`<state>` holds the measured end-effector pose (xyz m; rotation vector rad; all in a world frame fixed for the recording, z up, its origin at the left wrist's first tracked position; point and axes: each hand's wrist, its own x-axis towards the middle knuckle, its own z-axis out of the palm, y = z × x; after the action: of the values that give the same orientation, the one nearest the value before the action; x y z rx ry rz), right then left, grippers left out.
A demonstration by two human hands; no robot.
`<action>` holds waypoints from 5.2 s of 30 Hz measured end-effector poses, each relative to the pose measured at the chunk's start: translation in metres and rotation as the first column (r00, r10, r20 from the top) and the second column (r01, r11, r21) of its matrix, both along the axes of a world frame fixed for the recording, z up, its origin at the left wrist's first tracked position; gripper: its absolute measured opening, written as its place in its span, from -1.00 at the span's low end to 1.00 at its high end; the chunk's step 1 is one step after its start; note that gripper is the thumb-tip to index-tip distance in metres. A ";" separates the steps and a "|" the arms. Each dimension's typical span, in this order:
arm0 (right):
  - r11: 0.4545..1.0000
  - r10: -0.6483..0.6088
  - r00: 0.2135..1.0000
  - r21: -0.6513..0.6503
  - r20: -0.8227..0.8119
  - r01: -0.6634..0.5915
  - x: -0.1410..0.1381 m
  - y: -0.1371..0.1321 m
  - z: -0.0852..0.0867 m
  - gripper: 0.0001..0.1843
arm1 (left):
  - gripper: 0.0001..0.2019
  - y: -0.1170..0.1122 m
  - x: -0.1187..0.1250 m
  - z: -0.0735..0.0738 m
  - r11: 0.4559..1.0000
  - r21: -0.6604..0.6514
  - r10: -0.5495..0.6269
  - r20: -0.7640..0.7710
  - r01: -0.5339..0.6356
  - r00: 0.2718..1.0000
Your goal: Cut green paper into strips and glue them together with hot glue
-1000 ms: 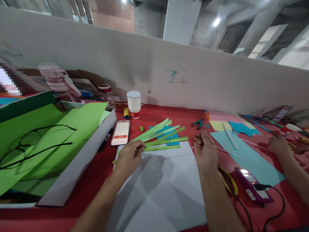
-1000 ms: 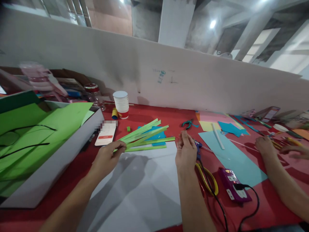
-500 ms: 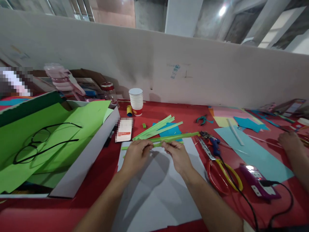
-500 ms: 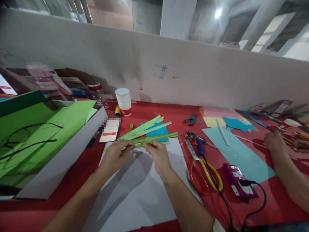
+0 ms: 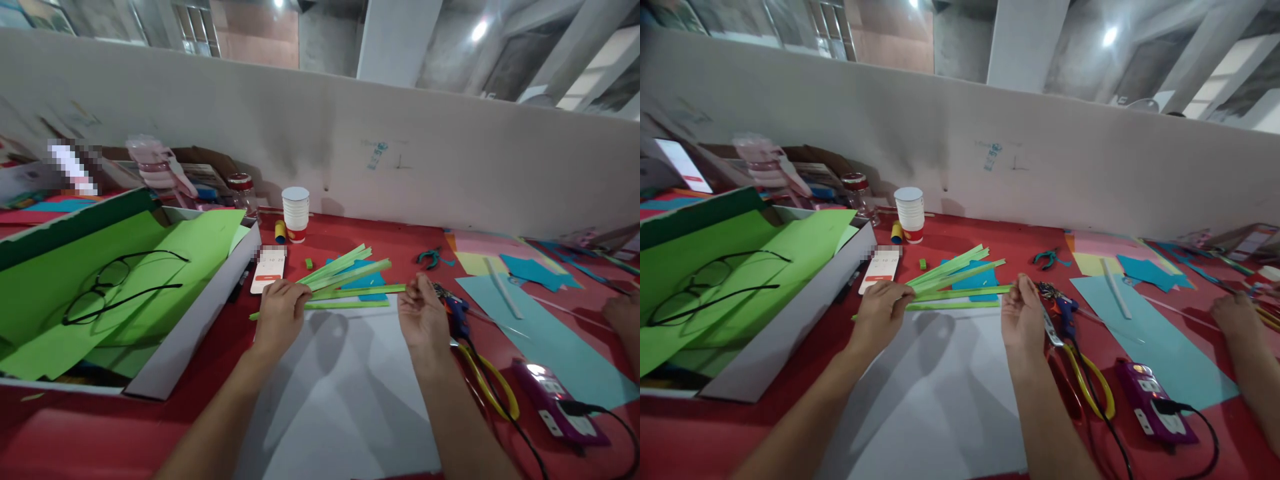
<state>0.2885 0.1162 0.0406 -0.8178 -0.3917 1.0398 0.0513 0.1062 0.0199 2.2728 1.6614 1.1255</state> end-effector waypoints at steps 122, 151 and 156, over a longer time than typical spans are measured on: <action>0.909 0.413 0.809 -0.241 0.418 -0.339 -0.052 -0.026 -0.024 -0.66 | -0.90 -0.003 0.016 -0.006 0.926 -0.274 -0.151 0.361 0.259 0.920; 0.882 0.415 0.909 -0.266 0.044 -0.390 -0.046 -0.022 -0.018 -0.91 | -0.72 -0.012 0.007 -0.009 0.976 -0.077 -0.214 -0.144 0.205 0.966; 0.906 0.352 0.936 -0.247 -0.011 -0.343 -0.041 -0.021 -0.018 -0.87 | -0.72 -0.014 0.009 -0.008 0.980 -0.042 -0.196 -0.107 0.193 0.975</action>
<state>0.2480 0.0953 0.0223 -1.0115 -0.4541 1.4302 0.0600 0.0926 0.0120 2.4554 1.4396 0.9402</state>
